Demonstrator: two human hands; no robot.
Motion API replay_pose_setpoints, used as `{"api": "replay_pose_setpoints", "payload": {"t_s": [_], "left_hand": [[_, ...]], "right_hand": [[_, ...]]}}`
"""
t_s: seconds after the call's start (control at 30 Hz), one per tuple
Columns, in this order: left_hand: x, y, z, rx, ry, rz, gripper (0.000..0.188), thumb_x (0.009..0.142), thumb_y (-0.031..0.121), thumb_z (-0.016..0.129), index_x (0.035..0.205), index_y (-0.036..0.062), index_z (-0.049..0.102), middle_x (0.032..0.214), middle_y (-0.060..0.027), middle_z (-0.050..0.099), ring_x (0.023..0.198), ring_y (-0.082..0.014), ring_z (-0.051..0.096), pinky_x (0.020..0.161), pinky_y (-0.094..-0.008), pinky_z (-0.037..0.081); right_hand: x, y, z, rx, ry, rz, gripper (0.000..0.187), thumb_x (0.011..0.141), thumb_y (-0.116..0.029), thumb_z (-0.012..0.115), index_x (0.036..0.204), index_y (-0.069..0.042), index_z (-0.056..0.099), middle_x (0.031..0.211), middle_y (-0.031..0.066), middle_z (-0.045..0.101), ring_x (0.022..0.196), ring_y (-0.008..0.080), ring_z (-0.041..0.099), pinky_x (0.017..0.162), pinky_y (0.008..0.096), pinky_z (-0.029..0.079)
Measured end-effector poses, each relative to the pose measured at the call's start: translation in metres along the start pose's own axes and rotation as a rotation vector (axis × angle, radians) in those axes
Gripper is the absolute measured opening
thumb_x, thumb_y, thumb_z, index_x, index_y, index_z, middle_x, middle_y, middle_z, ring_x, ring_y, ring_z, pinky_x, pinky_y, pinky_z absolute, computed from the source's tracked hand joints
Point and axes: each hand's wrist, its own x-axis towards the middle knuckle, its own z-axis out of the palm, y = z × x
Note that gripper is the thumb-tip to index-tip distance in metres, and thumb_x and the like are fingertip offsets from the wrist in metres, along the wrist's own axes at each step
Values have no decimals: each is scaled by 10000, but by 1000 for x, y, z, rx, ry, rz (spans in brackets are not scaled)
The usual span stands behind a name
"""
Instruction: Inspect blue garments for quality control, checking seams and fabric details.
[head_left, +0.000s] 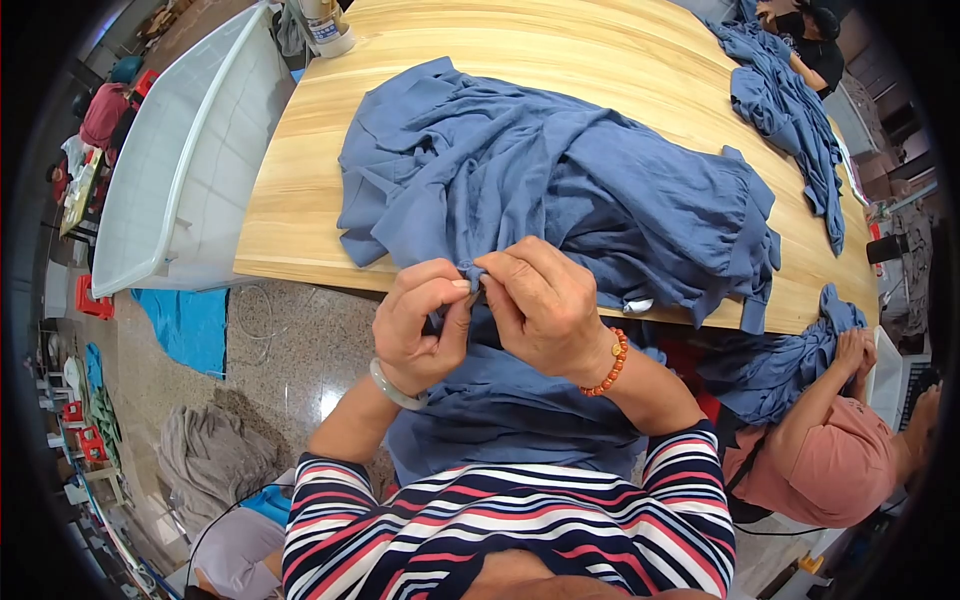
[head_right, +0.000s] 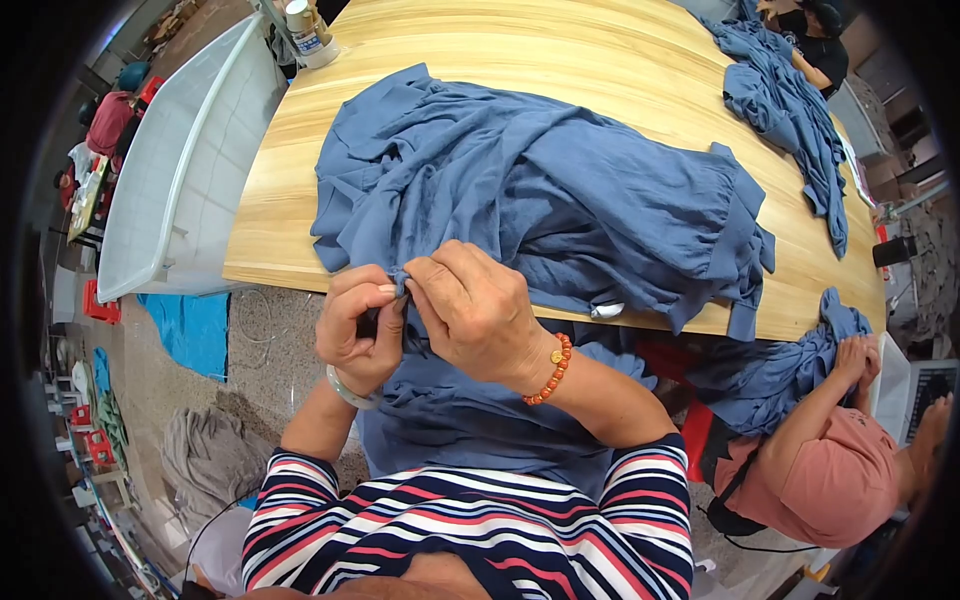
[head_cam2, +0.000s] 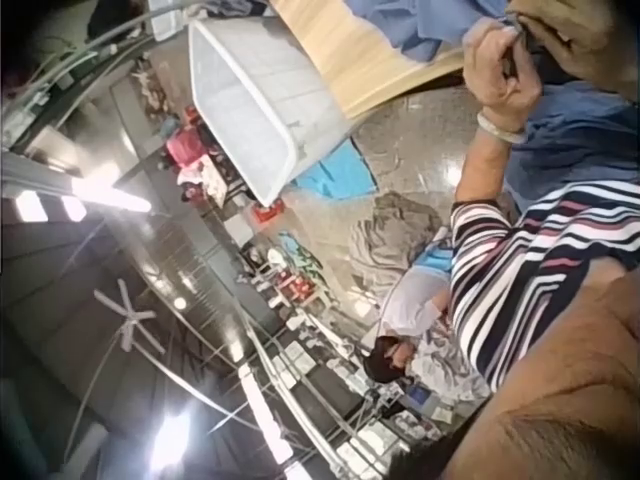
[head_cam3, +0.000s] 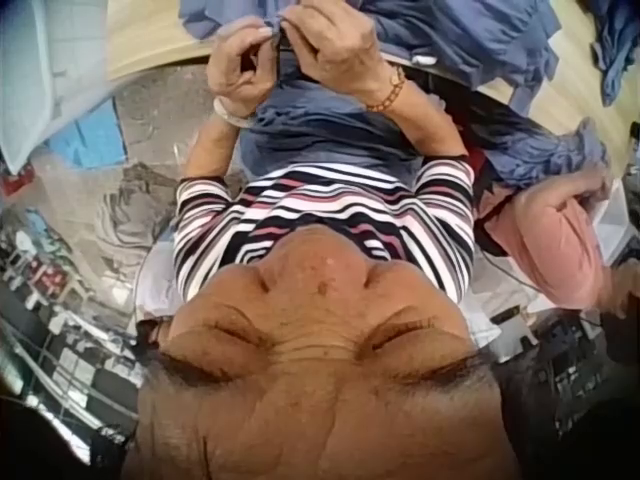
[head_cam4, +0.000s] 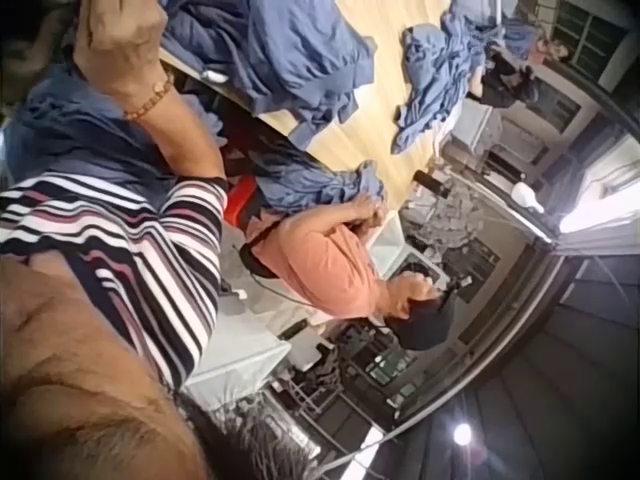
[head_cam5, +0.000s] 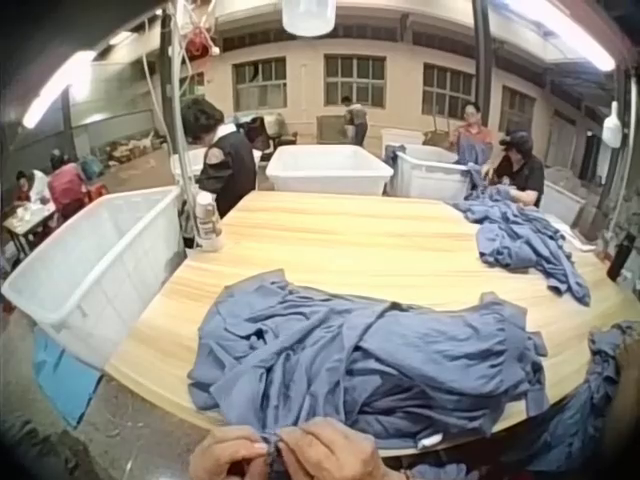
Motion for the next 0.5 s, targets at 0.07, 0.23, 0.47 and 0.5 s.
{"api": "replay_pose_setpoints", "payload": {"t_s": [0.07,0.23,0.47,0.5], "left_hand": [[-4,0,2,-16,12,-51,255,790,-104,678,1004,12,604,948,-146,645,822,-238,645,729,-285,514],[-1,-5,20,-311,171,-251,289,776,-105,681,1025,17,598,966,-156,631,835,-241,632,741,-281,507],[10,-6,-7,90,14,-39,370,714,-127,602,1052,22,623,975,-151,601,802,-243,588,677,-298,485],[15,-1,-13,97,10,-6,348,716,-111,602,1030,37,622,953,-139,591,779,-235,571,665,-307,478]], "right_hand": [[0,2,0,-19,9,-7,236,707,79,708,924,23,638,750,118,609,608,261,603,518,333,490],[4,9,-4,-114,25,-163,279,691,59,733,955,26,649,747,101,603,612,245,603,518,327,495],[5,14,-18,2,-172,-100,499,659,-52,790,1133,-21,638,1009,120,634,855,285,619,727,378,509],[9,17,-25,-14,-226,-70,594,650,-83,805,1211,-47,615,1143,134,624,982,302,607,840,411,495]]}}
